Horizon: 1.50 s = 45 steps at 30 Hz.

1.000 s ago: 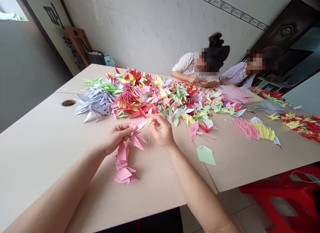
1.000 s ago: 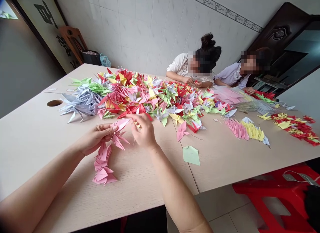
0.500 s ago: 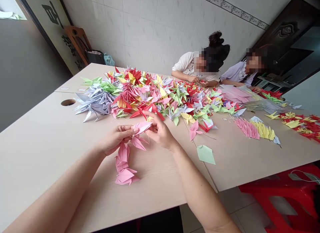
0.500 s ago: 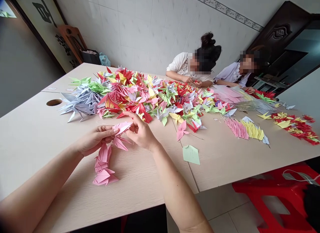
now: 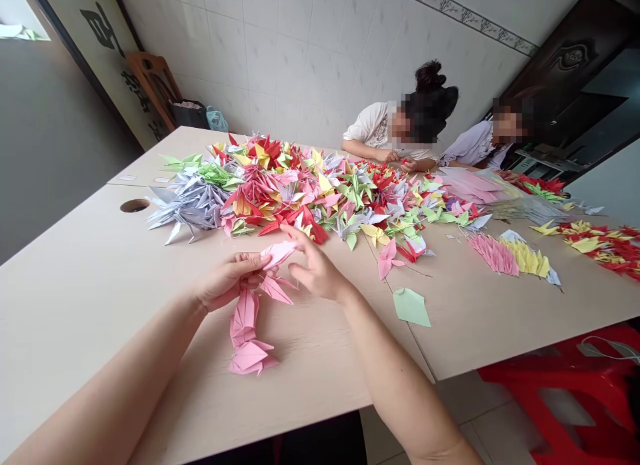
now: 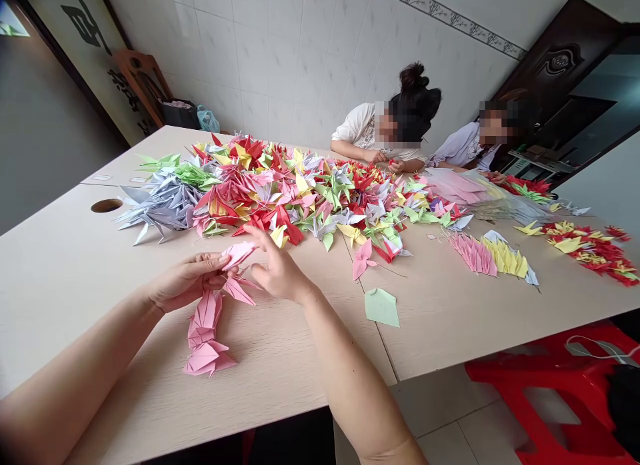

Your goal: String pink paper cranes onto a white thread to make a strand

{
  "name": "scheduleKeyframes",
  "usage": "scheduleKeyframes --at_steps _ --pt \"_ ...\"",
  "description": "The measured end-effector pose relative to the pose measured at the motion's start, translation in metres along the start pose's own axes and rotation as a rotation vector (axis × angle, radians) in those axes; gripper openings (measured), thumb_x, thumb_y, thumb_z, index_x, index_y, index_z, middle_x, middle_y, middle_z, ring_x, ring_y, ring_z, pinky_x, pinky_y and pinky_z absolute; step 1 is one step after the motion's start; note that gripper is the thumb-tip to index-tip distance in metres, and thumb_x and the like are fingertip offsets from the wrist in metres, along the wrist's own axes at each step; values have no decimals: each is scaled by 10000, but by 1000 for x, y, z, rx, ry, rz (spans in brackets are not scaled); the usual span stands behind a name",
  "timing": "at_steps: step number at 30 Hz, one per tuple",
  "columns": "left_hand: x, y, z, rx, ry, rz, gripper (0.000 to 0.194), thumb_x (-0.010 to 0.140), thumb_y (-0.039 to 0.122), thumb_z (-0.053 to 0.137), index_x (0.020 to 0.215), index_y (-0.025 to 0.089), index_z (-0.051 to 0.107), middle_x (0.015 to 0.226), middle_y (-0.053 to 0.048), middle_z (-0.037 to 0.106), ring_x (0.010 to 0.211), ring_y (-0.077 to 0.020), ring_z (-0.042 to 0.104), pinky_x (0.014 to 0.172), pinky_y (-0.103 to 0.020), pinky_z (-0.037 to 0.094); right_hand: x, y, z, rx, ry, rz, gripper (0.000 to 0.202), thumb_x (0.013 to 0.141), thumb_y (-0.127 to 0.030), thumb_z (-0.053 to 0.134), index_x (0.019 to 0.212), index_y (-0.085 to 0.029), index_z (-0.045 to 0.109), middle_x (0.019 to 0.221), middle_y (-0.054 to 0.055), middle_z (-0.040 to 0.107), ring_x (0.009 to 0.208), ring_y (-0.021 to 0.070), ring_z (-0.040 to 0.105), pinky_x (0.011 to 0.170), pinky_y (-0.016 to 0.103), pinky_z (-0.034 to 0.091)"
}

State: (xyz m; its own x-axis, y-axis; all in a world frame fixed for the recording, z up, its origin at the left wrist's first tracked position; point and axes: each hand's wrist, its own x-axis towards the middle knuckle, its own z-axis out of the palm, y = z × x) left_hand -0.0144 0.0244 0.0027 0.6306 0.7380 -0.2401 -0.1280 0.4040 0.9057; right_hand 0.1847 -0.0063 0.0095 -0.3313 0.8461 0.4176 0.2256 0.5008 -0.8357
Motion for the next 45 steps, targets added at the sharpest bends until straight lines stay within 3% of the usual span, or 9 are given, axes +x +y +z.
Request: scheduleKeyframes --at_steps 3,13,17,22,26,30,35,41,45 --pt "1 -2 -6 -61 -30 -34 280 792 407 663 749 130 670 671 -14 513 502 -74 301 459 -204 320 -1 3 9 45 -88 92 588 794 -102 541 1341 -221 363 1092 60 640 1086 180 591 949 373 476" --pt "1 2 -4 -102 -57 -8 296 813 434 629 755 148 678 655 -30 504 516 -94 317 445 -201 320 1 9 9 309 -2 214 505 823 -164 549 1298 -232 390 717 -37 589 743 138 611 742 303 499" --pt "1 1 -3 -69 -13 -1 296 775 446 662 732 156 697 596 -10 442 511 -97 283 430 -202 301 4 5 1 427 91 238 377 846 -182 467 1222 -205 460 646 -65 485 563 92 493 566 221 434" --pt "-1 2 -3 -4 -64 -46 334 734 466 696 669 139 698 561 0 412 515 -89 275 449 -195 303 1 -5 -2 148 75 100 538 790 -141 576 1312 -244 495 594 -90 300 519 77 318 519 186 330" --pt "0 2 -3 26 -67 -75 351 735 485 692 683 138 693 601 -16 480 516 -85 314 462 -198 308 0 -6 -1 68 79 28 209 829 -280 631 1020 -236 703 666 -28 551 624 107 515 611 232 452" --pt "1 2 1 90 10 12 331 767 489 674 836 165 673 770 -26 555 555 -92 401 473 -208 311 2 0 -13 42 215 20 163 836 -329 636 902 -212 728 865 41 703 776 152 624 699 267 490" --pt "1 2 3 370 163 68 340 766 467 692 937 191 592 806 11 540 592 -92 446 519 -210 342 3 11 -36 -84 402 160 205 791 -344 663 868 -163 720 556 -32 547 501 89 428 506 216 355" --pt "5 -1 3 578 442 193 500 673 560 708 978 216 513 999 -23 558 650 -132 552 495 -227 360 4 15 -46 -51 439 229 258 768 -395 666 805 -143 709 555 -31 507 511 83 360 493 218 291" --pt "9 -10 -1 722 491 249 401 741 540 658 909 212 500 851 3 571 539 -100 458 489 -230 320 3 19 -47 33 455 271 275 759 -424 668 796 -153 692 591 -22 538 534 93 405 512 224 320"
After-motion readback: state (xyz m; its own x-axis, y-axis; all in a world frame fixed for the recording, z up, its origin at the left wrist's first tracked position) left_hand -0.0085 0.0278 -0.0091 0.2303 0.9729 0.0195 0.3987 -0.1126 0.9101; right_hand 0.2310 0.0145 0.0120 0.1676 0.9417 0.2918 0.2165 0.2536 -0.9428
